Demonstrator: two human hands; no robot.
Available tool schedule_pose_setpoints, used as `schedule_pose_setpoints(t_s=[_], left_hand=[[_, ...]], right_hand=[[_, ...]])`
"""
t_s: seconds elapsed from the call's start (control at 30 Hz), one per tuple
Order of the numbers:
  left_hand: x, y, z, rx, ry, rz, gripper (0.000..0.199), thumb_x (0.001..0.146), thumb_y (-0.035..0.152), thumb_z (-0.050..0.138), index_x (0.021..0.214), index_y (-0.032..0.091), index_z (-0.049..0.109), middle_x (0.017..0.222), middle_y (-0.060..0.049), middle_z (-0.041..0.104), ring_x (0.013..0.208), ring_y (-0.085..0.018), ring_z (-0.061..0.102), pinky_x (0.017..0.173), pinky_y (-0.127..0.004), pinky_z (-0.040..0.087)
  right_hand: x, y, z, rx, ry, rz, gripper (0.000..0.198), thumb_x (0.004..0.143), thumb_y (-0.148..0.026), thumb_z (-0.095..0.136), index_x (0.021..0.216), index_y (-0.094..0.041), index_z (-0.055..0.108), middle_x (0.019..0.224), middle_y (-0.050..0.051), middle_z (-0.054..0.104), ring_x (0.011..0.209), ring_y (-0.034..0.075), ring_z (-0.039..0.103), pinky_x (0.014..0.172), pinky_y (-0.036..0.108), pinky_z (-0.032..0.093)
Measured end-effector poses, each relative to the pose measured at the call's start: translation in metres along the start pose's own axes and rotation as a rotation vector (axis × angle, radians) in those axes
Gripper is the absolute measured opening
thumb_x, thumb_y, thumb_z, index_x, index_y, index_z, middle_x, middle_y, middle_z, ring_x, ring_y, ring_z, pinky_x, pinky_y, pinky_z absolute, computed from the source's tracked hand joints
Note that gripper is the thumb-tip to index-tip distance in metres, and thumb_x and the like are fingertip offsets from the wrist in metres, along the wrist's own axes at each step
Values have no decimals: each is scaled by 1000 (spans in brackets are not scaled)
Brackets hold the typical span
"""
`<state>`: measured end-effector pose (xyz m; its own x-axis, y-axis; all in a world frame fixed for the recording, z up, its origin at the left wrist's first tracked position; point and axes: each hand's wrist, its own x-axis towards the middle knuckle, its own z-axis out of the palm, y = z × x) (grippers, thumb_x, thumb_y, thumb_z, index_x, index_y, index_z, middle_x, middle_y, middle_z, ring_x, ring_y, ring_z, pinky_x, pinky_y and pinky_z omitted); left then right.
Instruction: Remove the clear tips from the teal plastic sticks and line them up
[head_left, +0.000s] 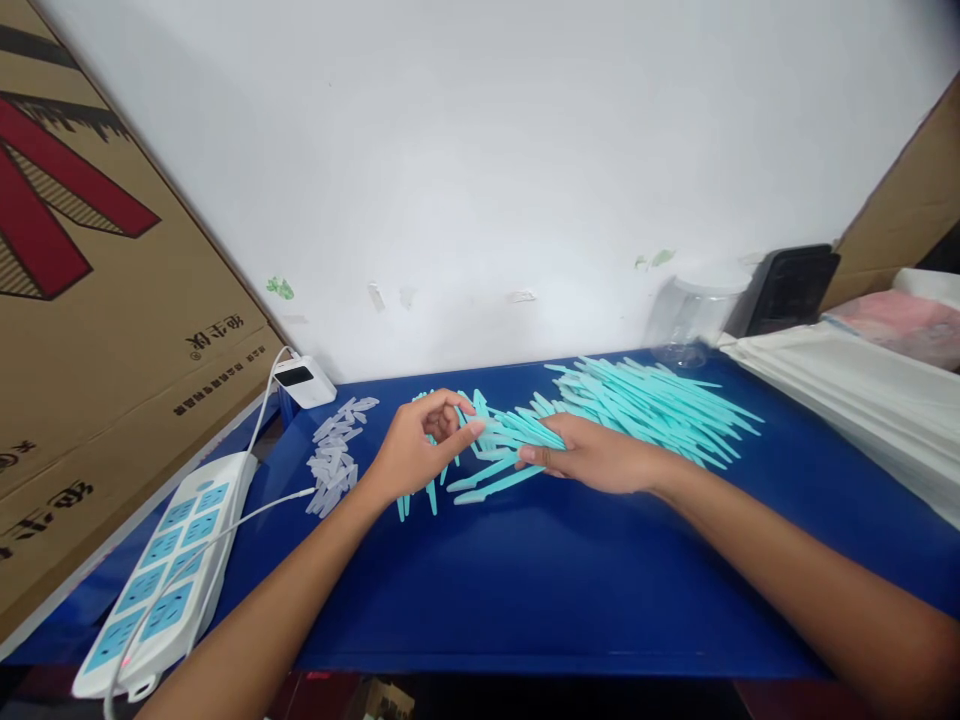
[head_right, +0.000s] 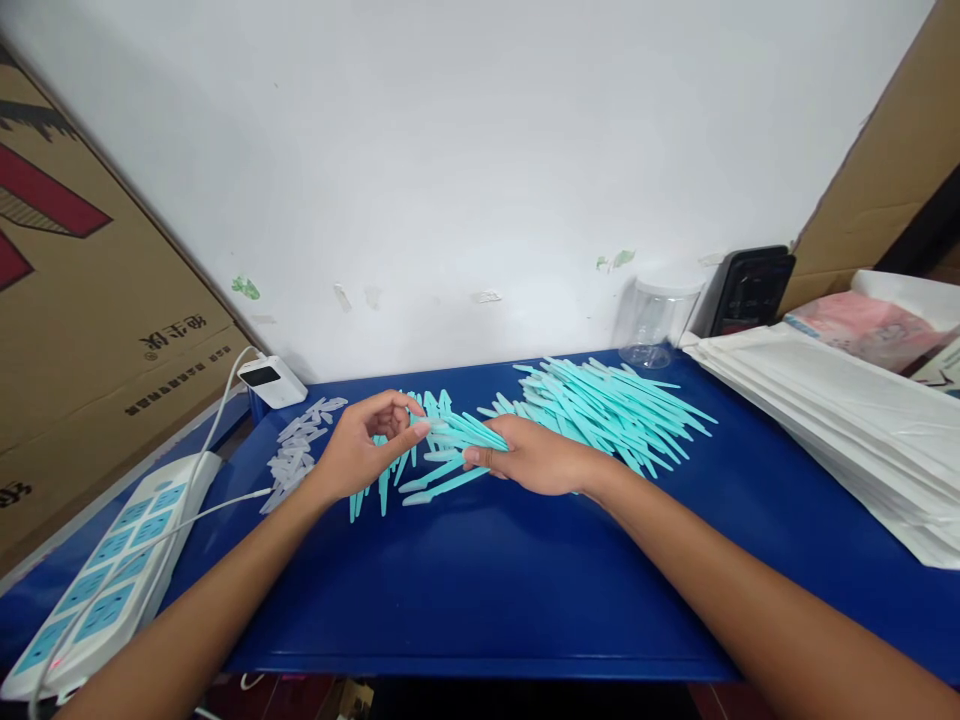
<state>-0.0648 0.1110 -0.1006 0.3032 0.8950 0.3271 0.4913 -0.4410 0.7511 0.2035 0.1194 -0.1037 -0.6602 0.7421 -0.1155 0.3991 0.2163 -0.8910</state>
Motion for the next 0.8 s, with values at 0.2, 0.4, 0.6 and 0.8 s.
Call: schedule_pose_setpoints(t_s=[0.2, 0.4, 0.6, 0.8], left_hand=[[-6, 1, 11, 31, 68, -34, 45, 105, 58, 41, 126, 22, 59, 96, -5, 67, 77, -17, 63, 63, -26, 49], [-7, -4, 18, -274, 21, -224, 55, 102, 68, 35, 120, 24, 60, 84, 0, 61, 50, -10, 48, 43, -23, 35], [-11, 4, 29, -273, 57, -127, 44, 103, 61, 43, 115, 22, 59, 72, 3, 51, 54, -11, 41, 50, -24, 33], [-13, 4, 35, -88, 85, -80, 38, 104, 54, 47, 88, 21, 54, 61, 5, 39, 53, -11, 35, 52, -26, 27]], right_hand=[[3, 5, -1, 7, 28, -88, 52, 96, -68, 53, 97, -18, 69, 70, -2, 52, 62, 15, 48, 59, 27, 37], [3, 3, 0, 109, 128, -67, 50, 93, -69, 59, 80, -21, 51, 67, -5, 48, 55, 11, 38, 52, 25, 29], [5, -4, 13, 36, 77, -92, 48, 94, -62, 61, 71, -20, 56, 63, -3, 54, 55, 13, 46, 57, 26, 36], [5, -5, 22, 27, 37, -79, 53, 95, -65, 60, 68, -20, 60, 66, -1, 63, 61, 15, 55, 64, 28, 41]])
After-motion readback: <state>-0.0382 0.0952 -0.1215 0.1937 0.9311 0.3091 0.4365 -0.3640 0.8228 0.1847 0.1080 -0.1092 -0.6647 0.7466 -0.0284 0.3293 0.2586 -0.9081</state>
